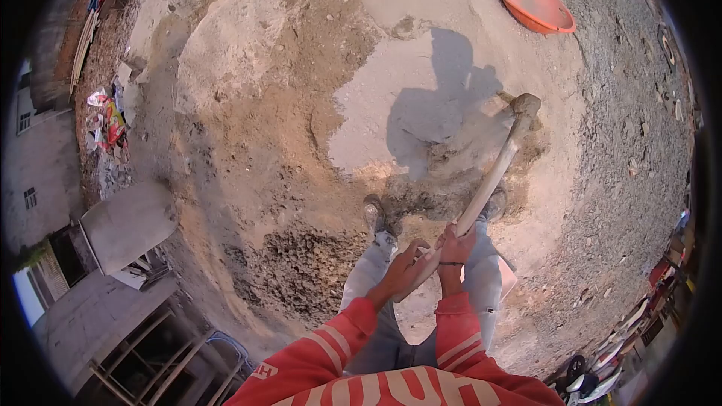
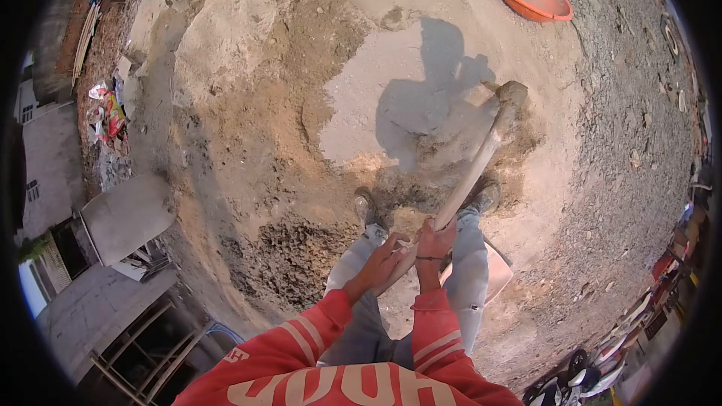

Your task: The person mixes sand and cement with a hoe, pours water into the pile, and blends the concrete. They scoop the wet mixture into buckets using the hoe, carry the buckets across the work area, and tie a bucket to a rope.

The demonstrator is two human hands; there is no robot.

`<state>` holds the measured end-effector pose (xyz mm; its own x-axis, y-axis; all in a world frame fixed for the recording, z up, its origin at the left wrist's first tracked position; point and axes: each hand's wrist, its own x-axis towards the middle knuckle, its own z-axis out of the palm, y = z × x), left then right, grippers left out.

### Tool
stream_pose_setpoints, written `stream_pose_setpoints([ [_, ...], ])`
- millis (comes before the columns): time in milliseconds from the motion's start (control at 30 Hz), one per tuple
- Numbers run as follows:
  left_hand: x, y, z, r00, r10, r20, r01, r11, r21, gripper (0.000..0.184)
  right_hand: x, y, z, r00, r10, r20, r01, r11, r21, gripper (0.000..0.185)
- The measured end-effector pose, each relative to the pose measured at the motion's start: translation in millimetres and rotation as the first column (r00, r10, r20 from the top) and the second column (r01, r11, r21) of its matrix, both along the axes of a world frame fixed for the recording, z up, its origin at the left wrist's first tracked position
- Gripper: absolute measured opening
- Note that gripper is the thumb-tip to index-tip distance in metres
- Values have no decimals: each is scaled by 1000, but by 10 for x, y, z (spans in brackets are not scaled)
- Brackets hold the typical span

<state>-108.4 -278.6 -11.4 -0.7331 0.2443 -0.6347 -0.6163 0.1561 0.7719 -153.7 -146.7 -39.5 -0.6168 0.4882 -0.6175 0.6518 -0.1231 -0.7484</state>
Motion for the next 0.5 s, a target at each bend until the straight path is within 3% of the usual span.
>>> stream_pose_setpoints([
  [33, -187, 46, 60, 996, 89, 17, -91, 991, 100, 45, 21, -37, 151, 998, 64, -21, -62, 995, 73, 30],
  [100, -662, 233, 187, 964, 259, 69, -267, 916, 300, 41, 26, -133, 624, 993, 104, -58, -105, 994, -18, 36],
  [133, -951, 312, 345, 955, 256, 148, -291, 900, 325, 37, 22, -172, 912, 989, 125, -77, -129, 990, -58, 40],
  [200, -1457, 526, 678, 927, 221, 303, -329, 867, 374, 30, 243, -193, 1236, 931, 359, 61, -364, 926, 100, 46],
  [233, -1575, 588, 710, 923, 260, 282, -338, 899, 278, 27, 319, -218, 1443, 866, 495, 65, -499, 849, 174, 55],
  [267, -1714, 636, 647, 921, 305, 243, -352, 917, 186, 24, 453, -253, 1612, 860, 497, 118, -507, 858, 85, 63],
  [333, -1736, 654, 371, 849, 461, 257, -481, 876, 20, 17, 795, -194, 1767, 755, 556, 348, -623, 773, 116, 56],
  [433, -1796, 483, 51, 759, 554, 341, -586, 810, -10, 17, 1194, 72, 1719, 682, 650, 336, -698, 715, 33, 42],
  [500, -1792, 352, -104, 762, 575, 299, -588, 807, -54, 16, 1094, 126, 1717, 665, 678, 314, -712, 702, -5, 40],
])
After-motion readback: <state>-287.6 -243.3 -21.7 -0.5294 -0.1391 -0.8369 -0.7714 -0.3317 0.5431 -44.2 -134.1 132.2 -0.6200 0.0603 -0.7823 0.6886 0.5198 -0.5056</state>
